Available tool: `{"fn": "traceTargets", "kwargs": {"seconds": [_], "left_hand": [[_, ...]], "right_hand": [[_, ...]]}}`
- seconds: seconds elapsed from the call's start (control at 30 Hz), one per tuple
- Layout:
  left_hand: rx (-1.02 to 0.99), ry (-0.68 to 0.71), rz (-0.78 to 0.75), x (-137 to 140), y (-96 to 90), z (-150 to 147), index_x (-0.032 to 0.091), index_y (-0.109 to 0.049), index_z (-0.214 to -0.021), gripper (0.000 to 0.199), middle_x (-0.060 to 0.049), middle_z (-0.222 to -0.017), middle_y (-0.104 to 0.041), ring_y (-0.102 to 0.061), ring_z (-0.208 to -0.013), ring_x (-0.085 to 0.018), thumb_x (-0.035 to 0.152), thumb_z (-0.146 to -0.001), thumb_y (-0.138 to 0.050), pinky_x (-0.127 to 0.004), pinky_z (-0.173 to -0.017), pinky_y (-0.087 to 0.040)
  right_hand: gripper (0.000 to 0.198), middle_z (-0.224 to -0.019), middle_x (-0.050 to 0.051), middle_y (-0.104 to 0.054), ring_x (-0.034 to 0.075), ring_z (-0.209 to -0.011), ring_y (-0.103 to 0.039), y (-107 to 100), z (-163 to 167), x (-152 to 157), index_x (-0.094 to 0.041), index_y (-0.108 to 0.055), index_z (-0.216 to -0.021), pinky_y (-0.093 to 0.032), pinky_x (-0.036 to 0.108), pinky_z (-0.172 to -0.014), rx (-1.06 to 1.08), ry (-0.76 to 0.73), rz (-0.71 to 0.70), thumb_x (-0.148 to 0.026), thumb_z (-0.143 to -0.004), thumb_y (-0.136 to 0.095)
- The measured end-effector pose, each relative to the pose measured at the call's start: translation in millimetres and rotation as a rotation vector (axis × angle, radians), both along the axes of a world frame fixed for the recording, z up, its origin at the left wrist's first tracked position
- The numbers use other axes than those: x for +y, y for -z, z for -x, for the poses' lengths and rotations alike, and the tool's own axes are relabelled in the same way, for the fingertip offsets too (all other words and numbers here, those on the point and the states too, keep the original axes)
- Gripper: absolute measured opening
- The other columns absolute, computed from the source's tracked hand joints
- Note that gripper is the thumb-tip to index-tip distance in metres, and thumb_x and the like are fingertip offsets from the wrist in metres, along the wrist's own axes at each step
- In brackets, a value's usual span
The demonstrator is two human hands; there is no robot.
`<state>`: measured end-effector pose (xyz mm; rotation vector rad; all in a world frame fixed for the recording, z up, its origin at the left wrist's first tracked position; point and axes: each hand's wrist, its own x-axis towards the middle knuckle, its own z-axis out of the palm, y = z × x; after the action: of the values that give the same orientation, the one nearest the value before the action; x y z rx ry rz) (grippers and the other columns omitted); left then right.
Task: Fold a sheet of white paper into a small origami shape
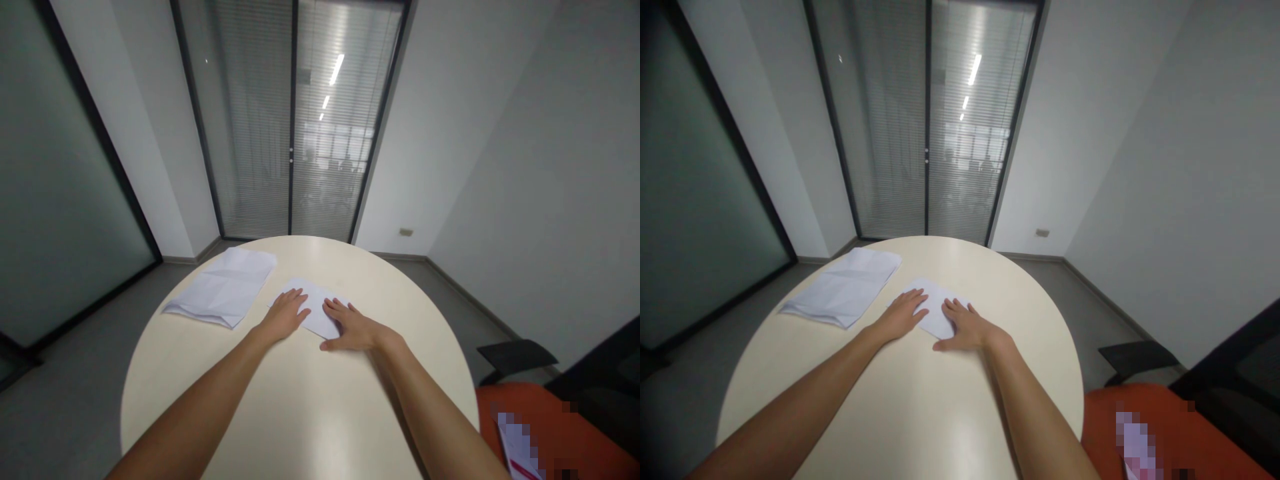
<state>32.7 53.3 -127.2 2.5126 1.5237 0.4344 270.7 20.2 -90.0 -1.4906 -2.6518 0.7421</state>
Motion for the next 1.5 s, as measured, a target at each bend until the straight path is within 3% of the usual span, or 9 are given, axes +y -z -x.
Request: {"fn": "traceTargets", "kwargs": {"seconds": [0.23, 0.37, 0.57, 0.7, 0.9, 1.27, 1.5], "left_hand": [[0.035, -0.058, -0.029, -1.4, -4.2, 0.7, 0.016, -0.053, -0.142, 0.048, -0.014, -0.156, -0.043, -0.037, -0.146, -0.03, 0.039, -0.101, -0.042, -0.05, -0.12, -0.027], [0.005, -0.064, -0.1, -1.5, -7.5, 1.4, 0.015, -0.057, -0.137, 0.043, -0.014, -0.148, -0.053, -0.047, -0.137, -0.029, 0.031, -0.099, -0.048, -0.045, -0.117, -0.032], [-0.202, 0.159, -0.058, -2.7, -11.1, 7.1, 0.019, -0.069, -0.118, 0.034, -0.008, -0.128, -0.068, -0.06, -0.12, -0.023, 0.011, -0.091, -0.052, -0.036, -0.107, -0.044], [-0.216, 0.271, 0.045, -4.7, -18.9, 16.0, 0.02, -0.075, -0.102, 0.018, -0.01, -0.131, -0.066, -0.058, -0.125, -0.025, 0.021, -0.088, -0.064, -0.037, -0.11, -0.041], [-0.209, 0.347, 0.16, -4.7, -29.8, 22.2, 0.022, -0.078, -0.097, 0.023, -0.011, -0.136, -0.063, -0.058, -0.125, -0.027, 0.033, -0.077, -0.079, -0.037, -0.109, -0.04], [-0.248, 0.321, 0.171, -2.8, -25.6, 22.1, 0.023, -0.078, -0.094, 0.016, -0.008, -0.137, -0.064, -0.056, -0.128, -0.028, 0.033, -0.083, -0.072, -0.038, -0.108, -0.04], [-0.263, 0.321, 0.173, -0.8, -23.7, 19.2, 0.025, -0.079, -0.083, 0.01, -0.002, -0.123, -0.071, -0.065, -0.112, -0.023, 0.031, -0.082, -0.071, -0.032, -0.097, -0.045]], "right_hand": [[0.124, -0.167, 0.013, -0.01, 0.033, -0.155, -0.003, -3.0, -2.4, -0.2, -0.017, -0.017, -0.161, -0.001, 0.05, -0.125, 0.022, 0.007, 0.035, -0.083, -0.068, -0.064], [0.12, -0.166, 0.013, -0.014, 0.033, -0.154, -0.005, -2.2, -4.1, 0.1, -0.017, -0.023, -0.16, -0.002, 0.051, -0.125, 0.037, 0.012, 0.03, -0.082, -0.068, -0.065], [0.115, -0.165, 0.015, -0.02, 0.034, -0.154, -0.011, -1.4, -7.9, 2.8, -0.019, -0.035, -0.156, -0.003, 0.053, -0.124, 0.08, 0.02, 0.055, -0.078, -0.065, -0.072], [0.105, -0.165, 0.014, -0.023, 0.035, -0.153, -0.016, -2.8, -10.2, 3.3, -0.024, -0.047, -0.15, -0.01, 0.052, -0.124, 0.089, 0.01, 0.055, -0.076, -0.063, -0.075], [0.102, -0.163, 0.015, -0.029, 0.036, -0.151, -0.023, -0.8, -11.1, 4.2, -0.023, -0.051, -0.147, -0.019, 0.05, -0.123, 0.091, -0.001, 0.018, -0.068, -0.061, -0.081], [0.081, -0.155, 0.014, -0.044, 0.034, -0.145, -0.037, -0.3, -13.0, 3.9, -0.023, -0.065, -0.134, -0.029, 0.046, -0.118, 0.182, -0.011, -0.054, -0.061, -0.066, -0.081], [0.068, -0.148, 0.014, -0.052, 0.033, -0.133, -0.051, 0.6, -10.8, 3.8, -0.022, -0.072, -0.124, -0.039, 0.041, -0.111, 0.225, -0.029, -0.096, -0.053, -0.064, -0.084]]}}
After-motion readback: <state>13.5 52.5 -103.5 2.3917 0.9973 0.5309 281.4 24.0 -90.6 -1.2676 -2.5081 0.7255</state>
